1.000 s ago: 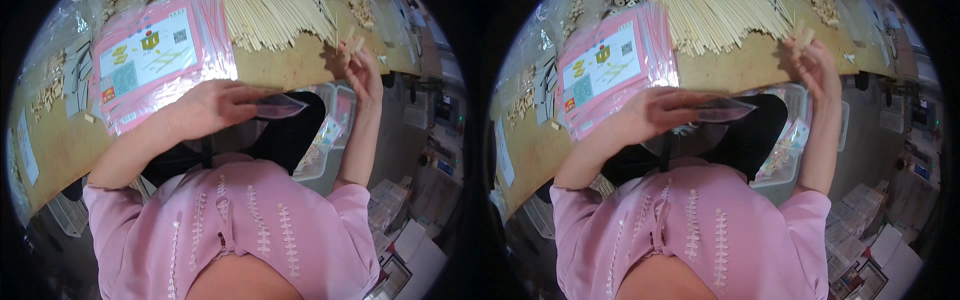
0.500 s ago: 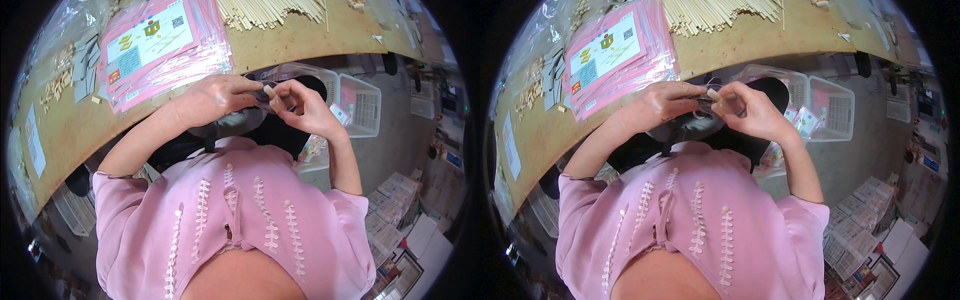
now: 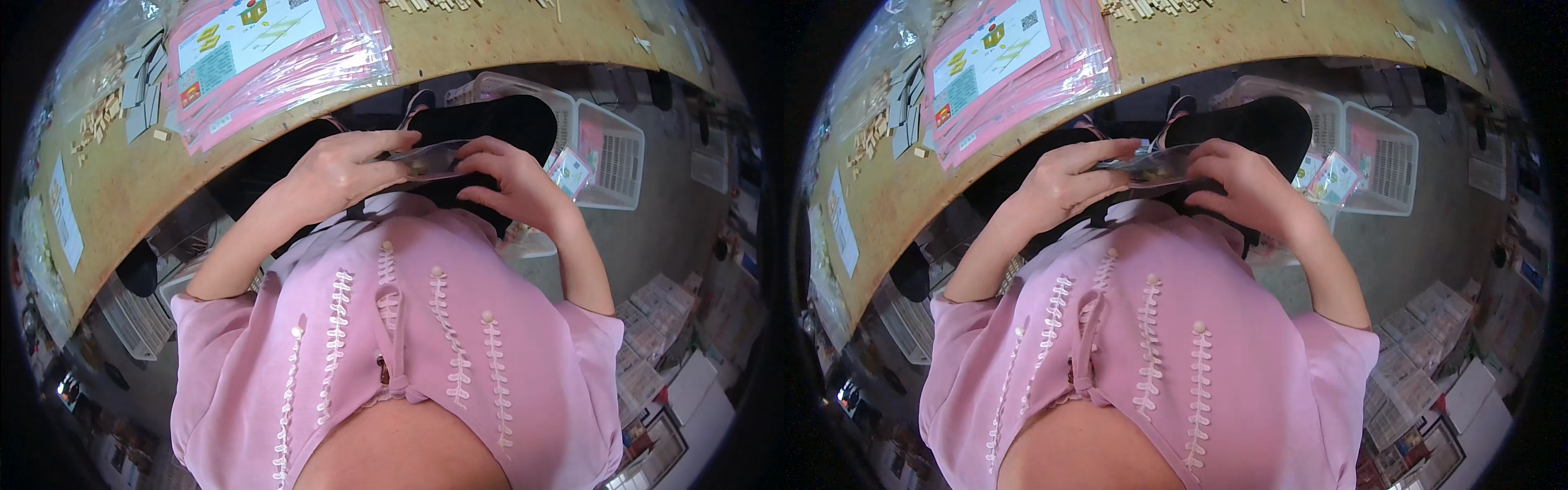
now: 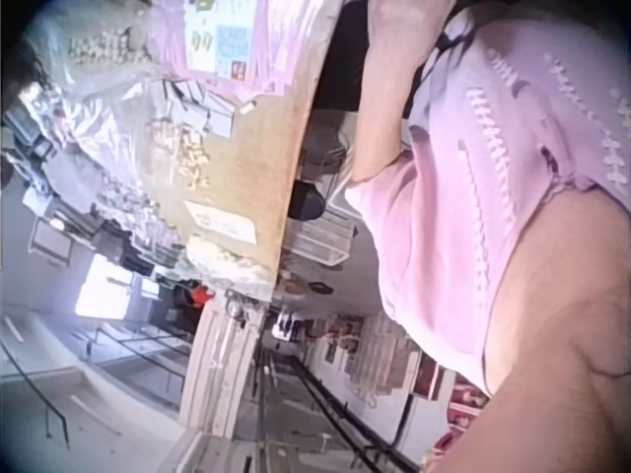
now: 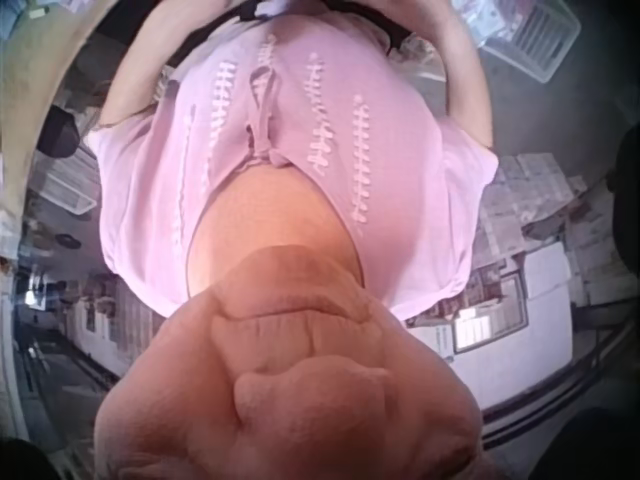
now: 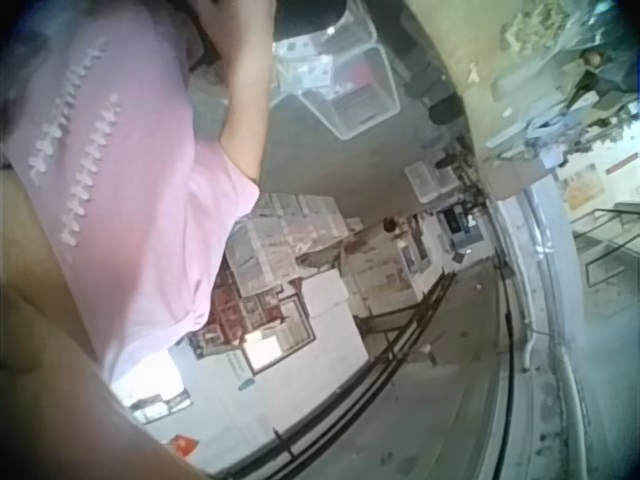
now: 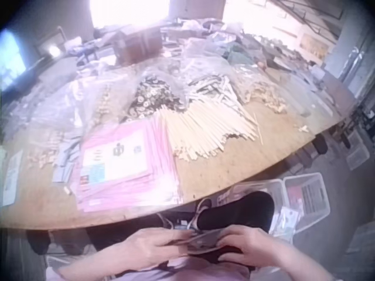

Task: The person sits on the floor and repeatedly picks up small wooden sticks, beads, and flat pieces from a table, placing them into small plastic bags. The person then seals the bags and drops them into a nearby basket.

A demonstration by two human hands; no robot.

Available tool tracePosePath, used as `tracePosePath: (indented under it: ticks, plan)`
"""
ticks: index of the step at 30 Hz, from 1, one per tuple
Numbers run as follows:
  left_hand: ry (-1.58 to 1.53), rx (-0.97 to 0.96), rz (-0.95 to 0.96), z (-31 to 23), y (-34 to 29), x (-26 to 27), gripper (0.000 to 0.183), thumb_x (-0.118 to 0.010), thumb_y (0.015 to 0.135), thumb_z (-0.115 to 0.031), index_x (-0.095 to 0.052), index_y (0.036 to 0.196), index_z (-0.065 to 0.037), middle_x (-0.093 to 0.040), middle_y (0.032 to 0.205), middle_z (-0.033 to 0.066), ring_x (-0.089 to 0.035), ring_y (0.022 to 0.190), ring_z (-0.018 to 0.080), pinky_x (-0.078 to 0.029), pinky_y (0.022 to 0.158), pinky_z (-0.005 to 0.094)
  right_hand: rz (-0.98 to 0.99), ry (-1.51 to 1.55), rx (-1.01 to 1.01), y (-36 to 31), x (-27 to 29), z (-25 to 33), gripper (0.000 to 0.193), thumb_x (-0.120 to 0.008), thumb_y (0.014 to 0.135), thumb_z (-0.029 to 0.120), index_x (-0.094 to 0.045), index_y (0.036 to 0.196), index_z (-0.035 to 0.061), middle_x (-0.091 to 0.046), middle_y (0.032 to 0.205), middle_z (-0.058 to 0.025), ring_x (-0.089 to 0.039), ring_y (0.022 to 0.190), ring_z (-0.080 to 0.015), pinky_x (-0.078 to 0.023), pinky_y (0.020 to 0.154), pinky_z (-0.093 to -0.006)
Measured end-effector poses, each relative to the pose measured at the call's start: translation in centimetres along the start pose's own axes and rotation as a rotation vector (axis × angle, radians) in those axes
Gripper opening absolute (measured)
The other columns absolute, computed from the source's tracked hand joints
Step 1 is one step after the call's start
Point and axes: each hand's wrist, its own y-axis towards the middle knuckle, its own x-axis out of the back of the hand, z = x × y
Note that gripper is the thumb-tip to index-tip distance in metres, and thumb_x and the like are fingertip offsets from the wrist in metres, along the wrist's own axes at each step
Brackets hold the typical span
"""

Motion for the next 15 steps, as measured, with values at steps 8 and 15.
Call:
tracePosePath:
  ticks: [8,15]
  plan:
    - [-0.126,0.297,-0.179,-1.8,-1.7,1.9,0.016,-0.077,0.089,-0.005,-0.079,0.104,-0.004,-0.078,0.103,0.0106,-0.076,0.088,0.0270,-0.060,0.077,0.0334,-0.475,-0.030,0.179,-0.1,0.4,1.7,0.014,-0.077,0.084,-0.001,-0.075,0.096,0.0060,-0.071,0.120,-0.0119,-0.070,0.108,-0.0326,-0.057,0.092,-0.0376]
    - [-0.533,0.557,-0.476,-2.9,-3.1,1.4,0.024,-0.069,0.099,0.002,-0.075,0.122,0.000,-0.077,0.114,0.0072,-0.069,0.091,0.0096,-0.055,0.081,0.0239,-0.438,0.958,-0.106,0.4,-0.3,1.7,0.014,-0.067,0.102,0.000,-0.066,0.116,-0.0024,-0.077,0.104,-0.0123,-0.074,0.096,-0.0169,-0.059,0.085,-0.0289]
